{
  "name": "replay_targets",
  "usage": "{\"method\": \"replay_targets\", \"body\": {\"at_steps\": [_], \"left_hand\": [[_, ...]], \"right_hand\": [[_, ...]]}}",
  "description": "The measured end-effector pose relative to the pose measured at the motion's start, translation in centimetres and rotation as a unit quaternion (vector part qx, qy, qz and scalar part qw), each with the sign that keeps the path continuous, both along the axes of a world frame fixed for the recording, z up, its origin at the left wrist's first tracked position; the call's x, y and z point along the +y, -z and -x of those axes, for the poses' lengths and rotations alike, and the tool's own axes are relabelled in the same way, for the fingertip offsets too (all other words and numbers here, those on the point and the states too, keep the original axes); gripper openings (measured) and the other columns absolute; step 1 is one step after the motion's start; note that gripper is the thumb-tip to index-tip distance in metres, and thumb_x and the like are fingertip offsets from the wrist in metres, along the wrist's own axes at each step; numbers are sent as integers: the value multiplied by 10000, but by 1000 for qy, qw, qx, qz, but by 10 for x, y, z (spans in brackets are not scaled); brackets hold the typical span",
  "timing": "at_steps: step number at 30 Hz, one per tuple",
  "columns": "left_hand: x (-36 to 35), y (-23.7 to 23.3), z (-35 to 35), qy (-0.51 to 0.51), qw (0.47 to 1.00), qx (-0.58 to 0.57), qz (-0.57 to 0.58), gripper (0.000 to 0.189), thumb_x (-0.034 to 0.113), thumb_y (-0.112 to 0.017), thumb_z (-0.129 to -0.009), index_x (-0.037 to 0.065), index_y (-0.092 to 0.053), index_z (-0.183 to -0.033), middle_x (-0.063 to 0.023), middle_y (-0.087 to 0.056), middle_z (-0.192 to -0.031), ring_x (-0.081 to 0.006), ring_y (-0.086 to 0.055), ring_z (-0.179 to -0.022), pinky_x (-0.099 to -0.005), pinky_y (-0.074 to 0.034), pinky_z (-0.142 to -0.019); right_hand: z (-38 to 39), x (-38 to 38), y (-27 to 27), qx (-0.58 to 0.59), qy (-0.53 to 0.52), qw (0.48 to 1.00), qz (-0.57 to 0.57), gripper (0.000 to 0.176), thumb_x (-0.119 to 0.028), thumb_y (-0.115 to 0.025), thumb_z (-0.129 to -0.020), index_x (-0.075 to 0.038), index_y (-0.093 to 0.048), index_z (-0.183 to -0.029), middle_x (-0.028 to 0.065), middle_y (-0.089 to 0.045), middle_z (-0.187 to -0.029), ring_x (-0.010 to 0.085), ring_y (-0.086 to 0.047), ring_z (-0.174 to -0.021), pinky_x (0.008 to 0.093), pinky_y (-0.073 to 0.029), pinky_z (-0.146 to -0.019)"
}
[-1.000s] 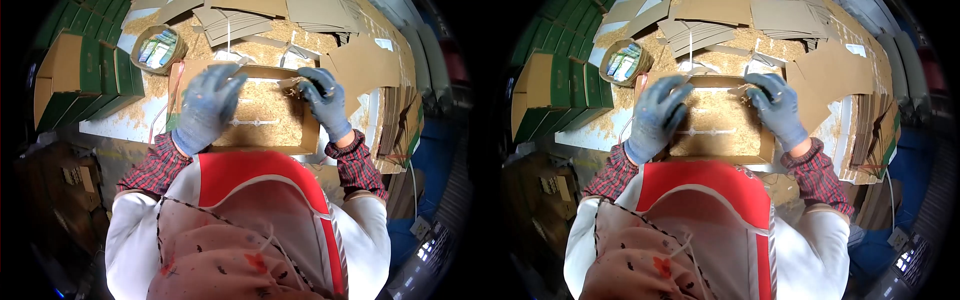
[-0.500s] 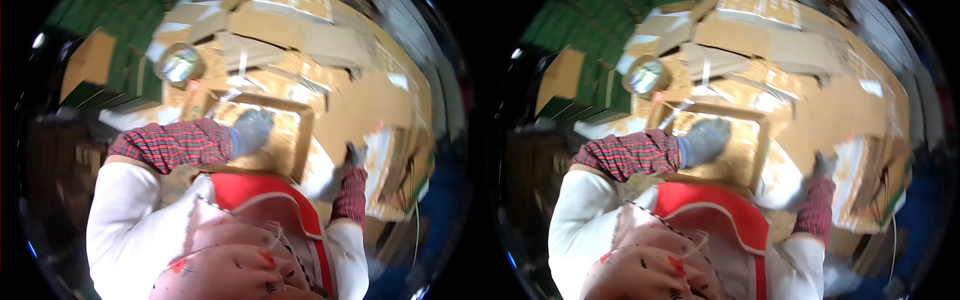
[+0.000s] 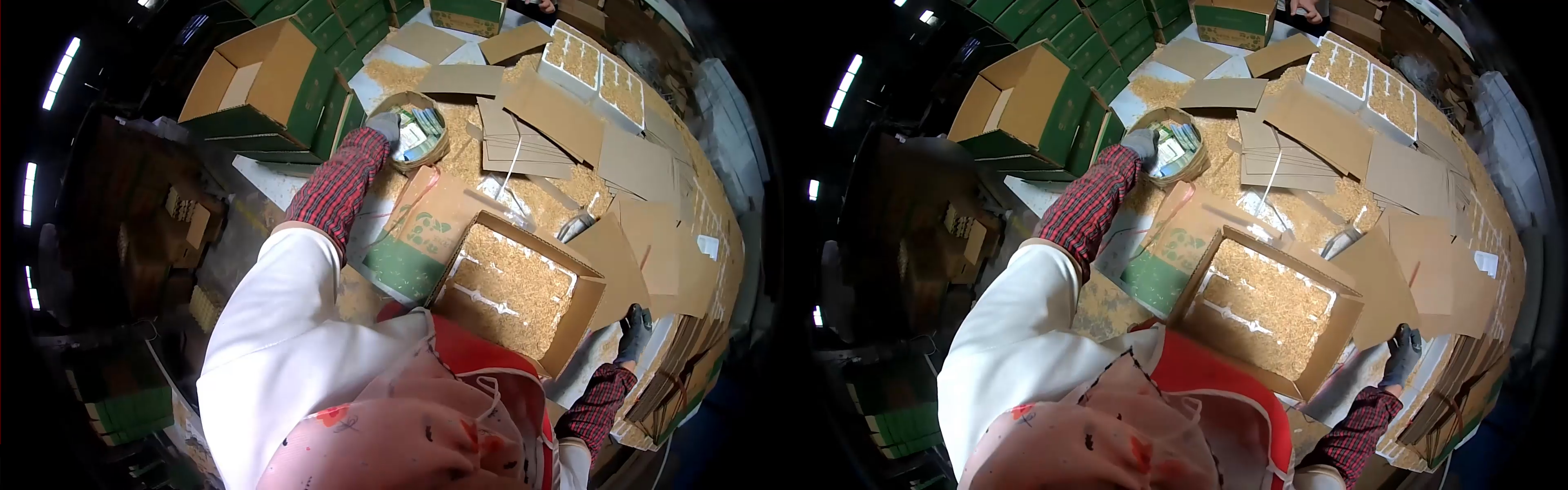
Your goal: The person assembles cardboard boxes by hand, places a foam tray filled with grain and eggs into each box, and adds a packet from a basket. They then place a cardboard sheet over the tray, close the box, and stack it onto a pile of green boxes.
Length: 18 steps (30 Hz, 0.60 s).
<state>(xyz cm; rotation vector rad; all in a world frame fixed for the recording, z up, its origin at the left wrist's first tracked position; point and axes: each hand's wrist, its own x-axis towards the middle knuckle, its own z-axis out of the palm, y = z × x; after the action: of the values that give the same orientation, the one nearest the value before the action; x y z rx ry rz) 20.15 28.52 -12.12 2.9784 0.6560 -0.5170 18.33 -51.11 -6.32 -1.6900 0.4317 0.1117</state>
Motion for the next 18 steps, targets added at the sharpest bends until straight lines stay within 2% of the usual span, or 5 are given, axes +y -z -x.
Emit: {"method": "replay_targets", "body": {"at_steps": [7, 11, 15, 17, 18], "left_hand": [[-10, -44, 34, -149, 960, -199, 126, 590, 484, -824, -666, 120, -719, -1118, -138, -707, -1072, -285, -667, -1002, -387, -516, -883], [6, -11, 23, -160, 946, -252, 126, 461, 506, -766, -725, 159, -756, -1027, -131, -727, -967, -295, -688, -927, -377, -529, -843], [24, 19, 30, -121, 890, -356, 259, 390, 431, -744, -774, 93, -763, -968, -139, -733, -886, -270, -702, -839, -358, -543, -775], [-17, -25, 46, -201, 809, -392, 389, 379, 406, -781, -742, 90, -764, -951, -126, -733, -869, -257, -697, -788, -347, -545, -748], [-36, -42, 47, -237, 758, -406, 451, 376, 394, -800, -726, 89, -765, -943, -119, -733, -861, -250, -694, -763, -342, -545, -735]], "right_hand": [[9, -20, -40, -69, -19, 990, -120, 263, -199, -658, -913, -92, -619, -1150, 53, -631, -1131, 178, -597, -1098, 349, -488, -915], [10, -20, -27, -185, -60, 981, 14, 302, -175, -622, -947, -74, -611, -1232, 31, -628, -1179, 152, -579, -1119, 299, -475, -931], [9, -33, -14, -168, -73, 973, -140, 336, -67, -584, -951, -46, -575, -1287, 67, -589, -1265, 181, -567, -1160, 323, -480, -949], [12, -31, -9, -175, -45, 945, -271, 310, -207, -603, -973, -72, -617, -1252, 40, -626, -1245, 155, -566, -1170, 344, -468, -1006], [12, -31, -5, -227, -68, 953, -188, 305, -197, -594, -977, -71, -615, -1255, 40, -624, -1253, 153, -565, -1174, 345, -470, -1007]]}}
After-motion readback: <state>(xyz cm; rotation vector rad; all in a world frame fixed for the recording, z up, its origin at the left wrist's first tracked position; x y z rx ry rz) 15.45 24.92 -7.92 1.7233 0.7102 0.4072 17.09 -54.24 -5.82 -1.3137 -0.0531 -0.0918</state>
